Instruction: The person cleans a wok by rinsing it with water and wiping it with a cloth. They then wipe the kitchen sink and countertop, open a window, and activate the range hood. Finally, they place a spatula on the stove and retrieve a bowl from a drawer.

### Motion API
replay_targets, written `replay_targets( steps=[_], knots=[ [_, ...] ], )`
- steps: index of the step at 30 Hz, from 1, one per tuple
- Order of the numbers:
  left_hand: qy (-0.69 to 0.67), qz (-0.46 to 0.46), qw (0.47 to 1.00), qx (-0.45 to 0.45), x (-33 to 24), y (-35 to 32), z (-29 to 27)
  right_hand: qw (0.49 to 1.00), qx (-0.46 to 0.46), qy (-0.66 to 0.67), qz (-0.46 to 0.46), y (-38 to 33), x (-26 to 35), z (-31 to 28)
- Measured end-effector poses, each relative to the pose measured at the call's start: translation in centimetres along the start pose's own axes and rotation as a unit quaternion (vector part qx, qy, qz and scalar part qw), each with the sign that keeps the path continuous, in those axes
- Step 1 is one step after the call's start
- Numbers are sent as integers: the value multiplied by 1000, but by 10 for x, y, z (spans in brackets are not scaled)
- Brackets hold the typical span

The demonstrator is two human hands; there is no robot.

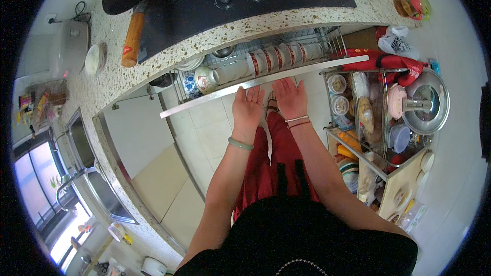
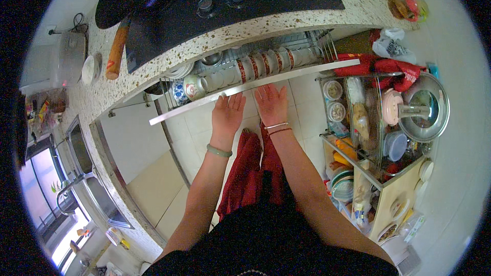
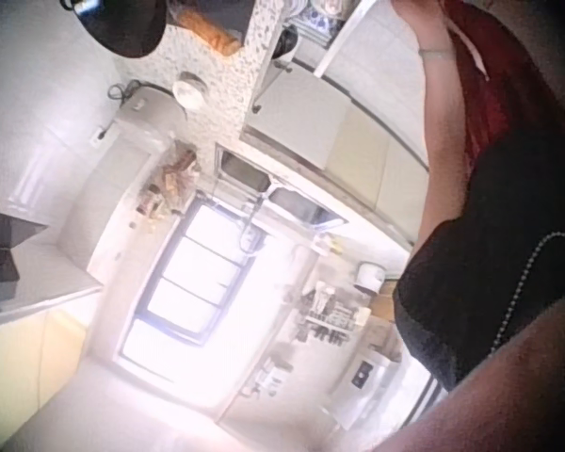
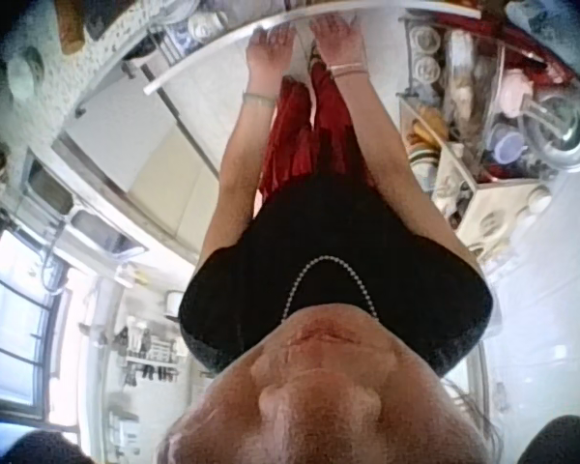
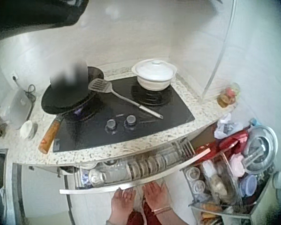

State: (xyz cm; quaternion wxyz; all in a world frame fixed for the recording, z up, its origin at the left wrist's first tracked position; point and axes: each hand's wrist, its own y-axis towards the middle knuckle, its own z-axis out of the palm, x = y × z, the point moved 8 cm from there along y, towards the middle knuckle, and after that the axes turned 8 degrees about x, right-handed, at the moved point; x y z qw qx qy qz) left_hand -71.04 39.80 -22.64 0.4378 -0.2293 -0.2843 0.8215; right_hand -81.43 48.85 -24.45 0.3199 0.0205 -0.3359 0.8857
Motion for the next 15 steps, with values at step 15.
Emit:
replay_targets(
  steps=[15],
  knots=[
    [70,-112,991,-7,37,-44,-28,999,31,-30,9,-50,7,-26]
  ],
)
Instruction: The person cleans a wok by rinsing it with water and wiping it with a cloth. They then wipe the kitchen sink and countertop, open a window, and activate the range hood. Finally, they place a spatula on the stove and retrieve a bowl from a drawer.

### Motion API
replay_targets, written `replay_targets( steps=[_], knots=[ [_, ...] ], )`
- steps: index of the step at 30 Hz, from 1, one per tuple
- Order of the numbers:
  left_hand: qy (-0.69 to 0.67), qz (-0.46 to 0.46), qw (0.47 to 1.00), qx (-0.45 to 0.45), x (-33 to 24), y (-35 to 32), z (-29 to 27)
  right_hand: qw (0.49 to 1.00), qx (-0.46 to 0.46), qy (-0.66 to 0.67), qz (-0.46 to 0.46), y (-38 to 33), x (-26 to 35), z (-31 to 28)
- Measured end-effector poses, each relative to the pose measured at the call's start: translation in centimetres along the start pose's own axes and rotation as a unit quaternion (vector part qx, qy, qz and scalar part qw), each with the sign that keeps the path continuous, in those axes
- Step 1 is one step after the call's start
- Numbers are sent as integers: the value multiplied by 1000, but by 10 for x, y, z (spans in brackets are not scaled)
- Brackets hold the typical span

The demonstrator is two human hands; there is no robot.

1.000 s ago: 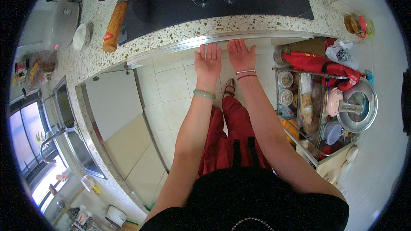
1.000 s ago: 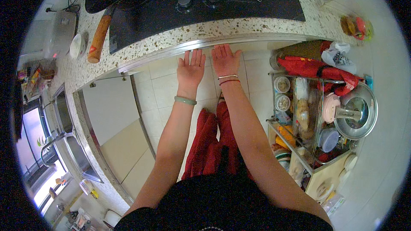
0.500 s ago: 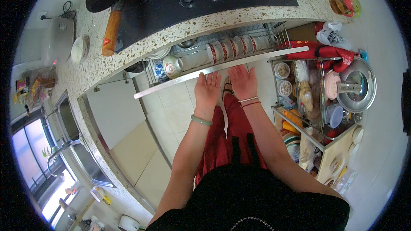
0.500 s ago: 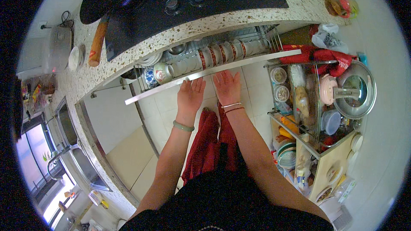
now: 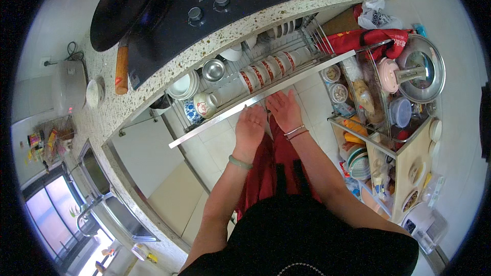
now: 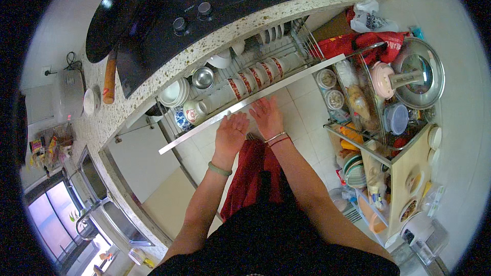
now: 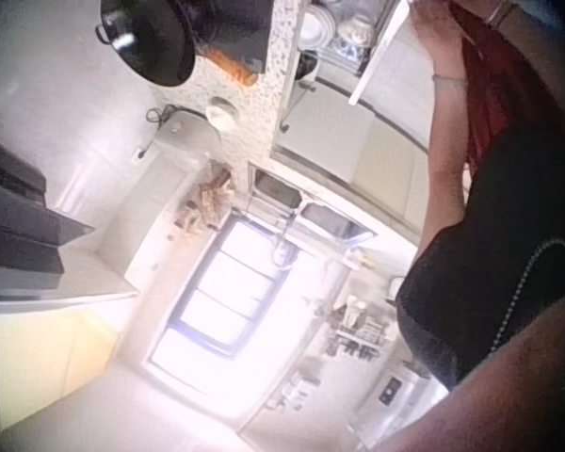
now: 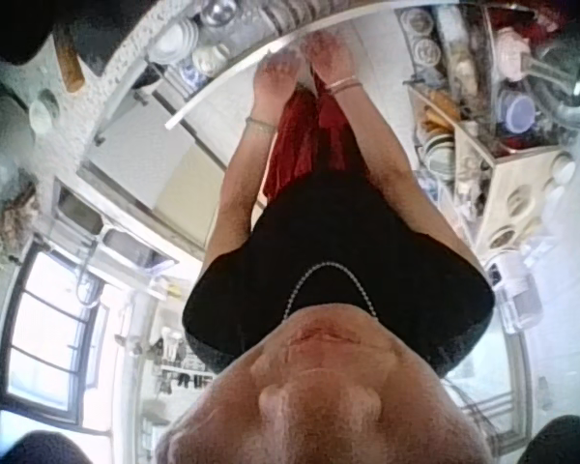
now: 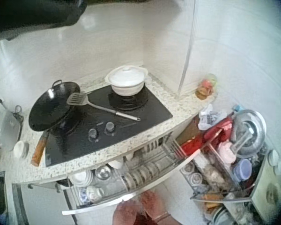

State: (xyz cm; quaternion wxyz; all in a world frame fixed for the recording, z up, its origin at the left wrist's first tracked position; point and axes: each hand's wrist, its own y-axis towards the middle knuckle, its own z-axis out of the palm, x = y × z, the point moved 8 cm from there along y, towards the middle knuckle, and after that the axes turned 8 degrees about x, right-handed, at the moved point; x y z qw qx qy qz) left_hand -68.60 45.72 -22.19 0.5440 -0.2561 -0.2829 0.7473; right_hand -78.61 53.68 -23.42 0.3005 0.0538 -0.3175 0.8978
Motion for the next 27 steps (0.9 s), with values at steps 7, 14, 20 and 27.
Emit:
replay_targets(
  steps=[7,14,20,27],
  knots=[
    [215,35,964,151,14,56,106,778,-56,-614,-119,13,98,19],
    [241,25,962,124,13,208,132,605,-107,-762,-205,158,144,36],
    [283,46,958,6,4,268,138,508,-79,-844,-152,226,137,49],
    [362,41,931,38,5,317,122,168,-14,-985,33,270,106,42]
  ],
)
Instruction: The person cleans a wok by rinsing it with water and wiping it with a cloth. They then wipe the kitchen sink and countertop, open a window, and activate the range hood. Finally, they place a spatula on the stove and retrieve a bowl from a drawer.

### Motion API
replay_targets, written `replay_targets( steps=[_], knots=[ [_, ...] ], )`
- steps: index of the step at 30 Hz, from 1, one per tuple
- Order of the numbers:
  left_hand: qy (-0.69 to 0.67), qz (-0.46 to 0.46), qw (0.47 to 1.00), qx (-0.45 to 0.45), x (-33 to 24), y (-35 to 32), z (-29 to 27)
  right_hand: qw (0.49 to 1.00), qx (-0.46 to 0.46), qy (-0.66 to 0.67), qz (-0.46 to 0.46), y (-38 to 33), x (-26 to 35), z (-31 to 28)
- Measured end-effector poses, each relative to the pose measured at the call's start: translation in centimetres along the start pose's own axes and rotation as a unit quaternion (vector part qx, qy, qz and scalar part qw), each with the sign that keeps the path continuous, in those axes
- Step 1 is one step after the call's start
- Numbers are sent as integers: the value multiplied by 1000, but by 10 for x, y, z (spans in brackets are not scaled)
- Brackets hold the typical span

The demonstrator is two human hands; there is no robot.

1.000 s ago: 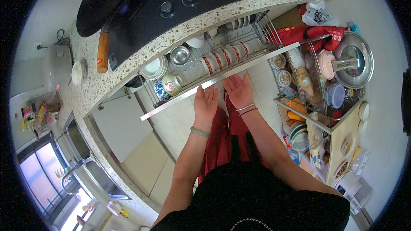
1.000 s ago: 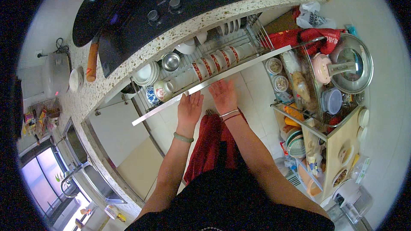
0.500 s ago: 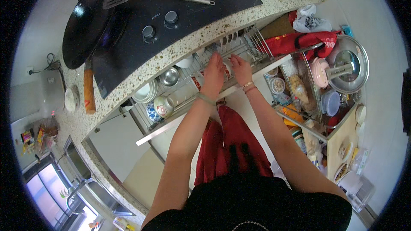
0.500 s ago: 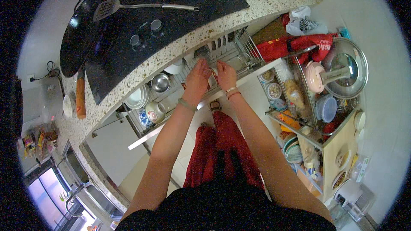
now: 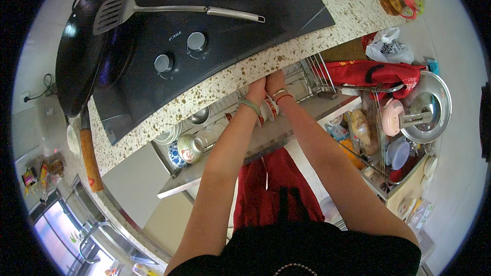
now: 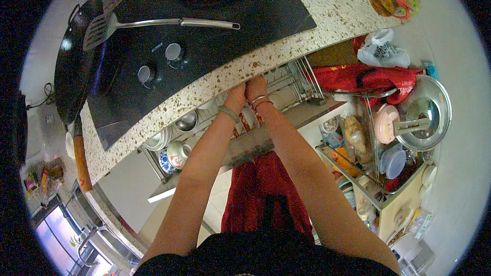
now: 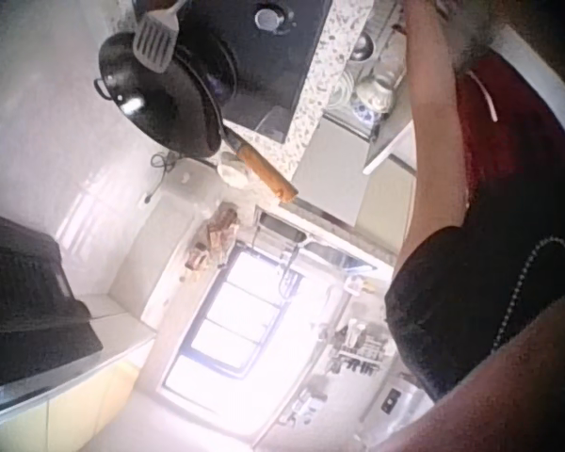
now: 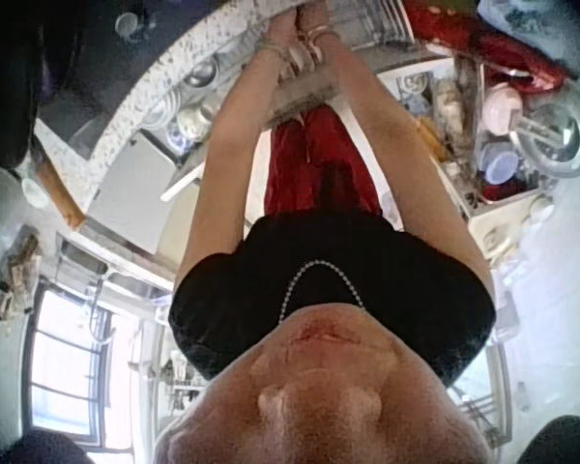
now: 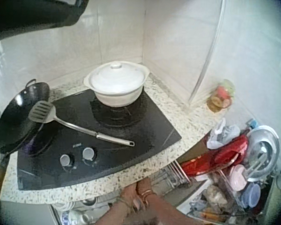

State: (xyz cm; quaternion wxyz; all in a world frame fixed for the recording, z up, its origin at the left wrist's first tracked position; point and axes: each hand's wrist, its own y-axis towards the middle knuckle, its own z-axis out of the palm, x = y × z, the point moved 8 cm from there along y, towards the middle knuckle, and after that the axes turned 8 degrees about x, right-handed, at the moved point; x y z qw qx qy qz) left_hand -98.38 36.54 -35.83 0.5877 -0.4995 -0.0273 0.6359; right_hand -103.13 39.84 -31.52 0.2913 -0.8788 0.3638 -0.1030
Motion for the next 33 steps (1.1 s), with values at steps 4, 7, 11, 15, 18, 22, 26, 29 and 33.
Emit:
replay_targets(
  steps=[4,7,11,15,18,22,26,29,33],
  knots=[
    [603,75,785,124,25,52,-43,998,0,-68,1,24,6,29],
    [224,171,949,145,31,47,-35,995,-90,49,12,72,-14,85],
    [228,97,966,73,43,51,-50,994,-88,64,27,50,3,56],
    [289,67,955,7,-7,-12,-22,971,-66,210,93,24,-11,36],
    [36,41,998,-22,-21,-53,6,984,-5,152,98,-25,-7,-12],
    [-55,79,995,6,-25,-76,10,964,-232,128,38,-63,7,-37],
    [51,134,989,44,-38,-102,20,963,-226,129,64,-81,1,-36],
    [-108,79,990,48,-27,-106,25,963,-234,122,50,-100,-2,-47],
    [-92,54,990,90,-20,-120,26,967,-230,100,40,-126,-7,-56]
  ],
)
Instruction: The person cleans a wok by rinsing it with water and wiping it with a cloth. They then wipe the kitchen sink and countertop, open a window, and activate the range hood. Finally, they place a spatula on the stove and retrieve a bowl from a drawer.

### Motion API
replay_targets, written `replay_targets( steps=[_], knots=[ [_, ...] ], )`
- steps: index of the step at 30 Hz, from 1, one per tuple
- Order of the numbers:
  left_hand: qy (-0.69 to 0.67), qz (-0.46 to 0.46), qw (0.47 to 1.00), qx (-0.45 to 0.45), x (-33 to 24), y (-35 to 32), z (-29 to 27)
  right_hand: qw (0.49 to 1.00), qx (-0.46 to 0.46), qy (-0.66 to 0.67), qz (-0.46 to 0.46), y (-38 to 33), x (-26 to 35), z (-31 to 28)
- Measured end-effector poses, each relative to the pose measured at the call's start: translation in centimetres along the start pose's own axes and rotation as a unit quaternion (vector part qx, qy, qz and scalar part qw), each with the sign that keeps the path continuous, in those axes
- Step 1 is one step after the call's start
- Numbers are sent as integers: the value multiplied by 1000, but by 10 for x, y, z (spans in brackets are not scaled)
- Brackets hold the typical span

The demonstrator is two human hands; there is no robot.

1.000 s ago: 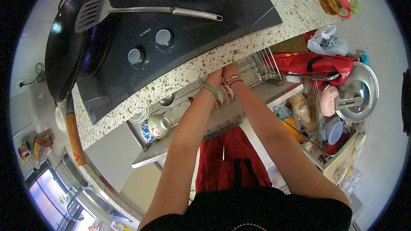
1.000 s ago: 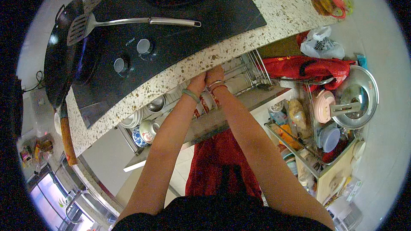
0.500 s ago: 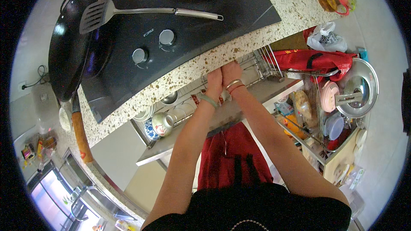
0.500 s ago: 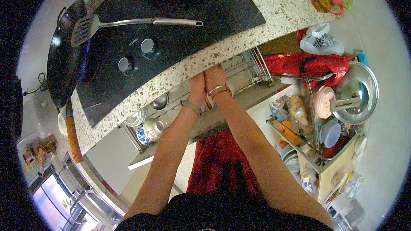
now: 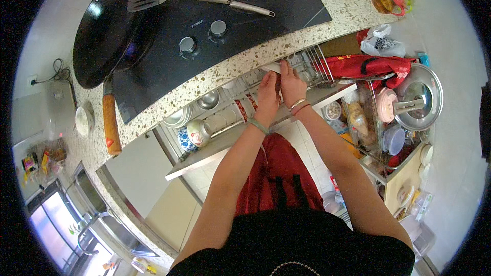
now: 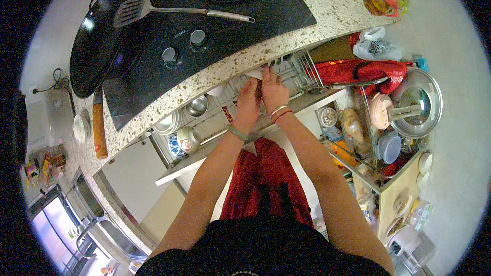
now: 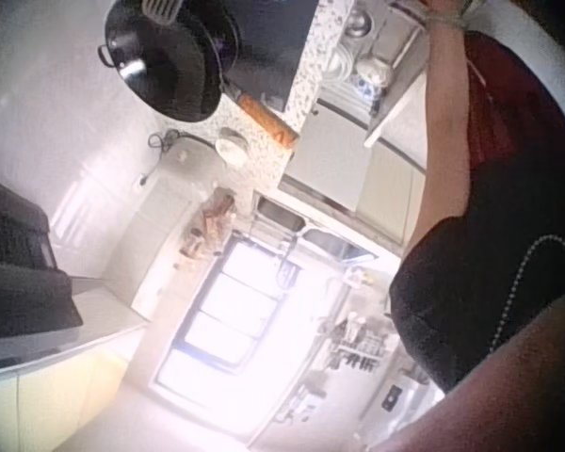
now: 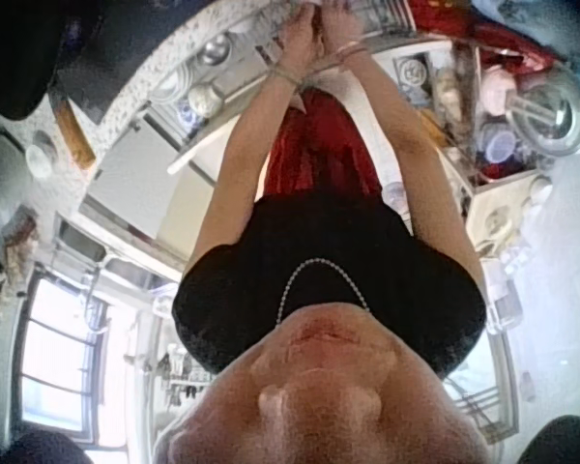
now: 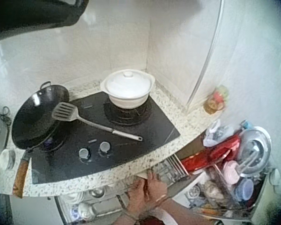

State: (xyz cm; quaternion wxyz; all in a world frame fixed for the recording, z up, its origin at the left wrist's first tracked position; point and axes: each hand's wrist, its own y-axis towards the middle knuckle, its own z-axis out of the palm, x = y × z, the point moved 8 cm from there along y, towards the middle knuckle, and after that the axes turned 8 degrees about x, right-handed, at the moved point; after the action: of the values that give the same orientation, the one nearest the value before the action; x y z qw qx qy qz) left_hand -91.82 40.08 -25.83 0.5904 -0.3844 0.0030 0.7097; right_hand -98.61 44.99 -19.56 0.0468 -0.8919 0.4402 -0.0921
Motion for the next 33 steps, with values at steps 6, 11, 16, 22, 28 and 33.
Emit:
replay_targets(
  steps=[6,11,16,22,28,33],
  knots=[
    [-49,17,997,66,-15,-42,26,997,-35,10,-74,-34,5,-35],
    [41,10,997,59,-40,-87,30,992,-54,48,-103,-64,16,-76],
    [202,99,973,-50,-91,-155,-10,995,17,80,-54,-95,34,-119],
    [173,154,954,-190,-130,-228,-78,888,122,442,-31,-124,64,-98],
    [162,96,952,-243,-158,-310,-120,659,336,672,27,-172,156,-52],
    [103,167,935,-296,-188,-373,-179,618,395,680,-6,-195,253,-49]
  ],
)
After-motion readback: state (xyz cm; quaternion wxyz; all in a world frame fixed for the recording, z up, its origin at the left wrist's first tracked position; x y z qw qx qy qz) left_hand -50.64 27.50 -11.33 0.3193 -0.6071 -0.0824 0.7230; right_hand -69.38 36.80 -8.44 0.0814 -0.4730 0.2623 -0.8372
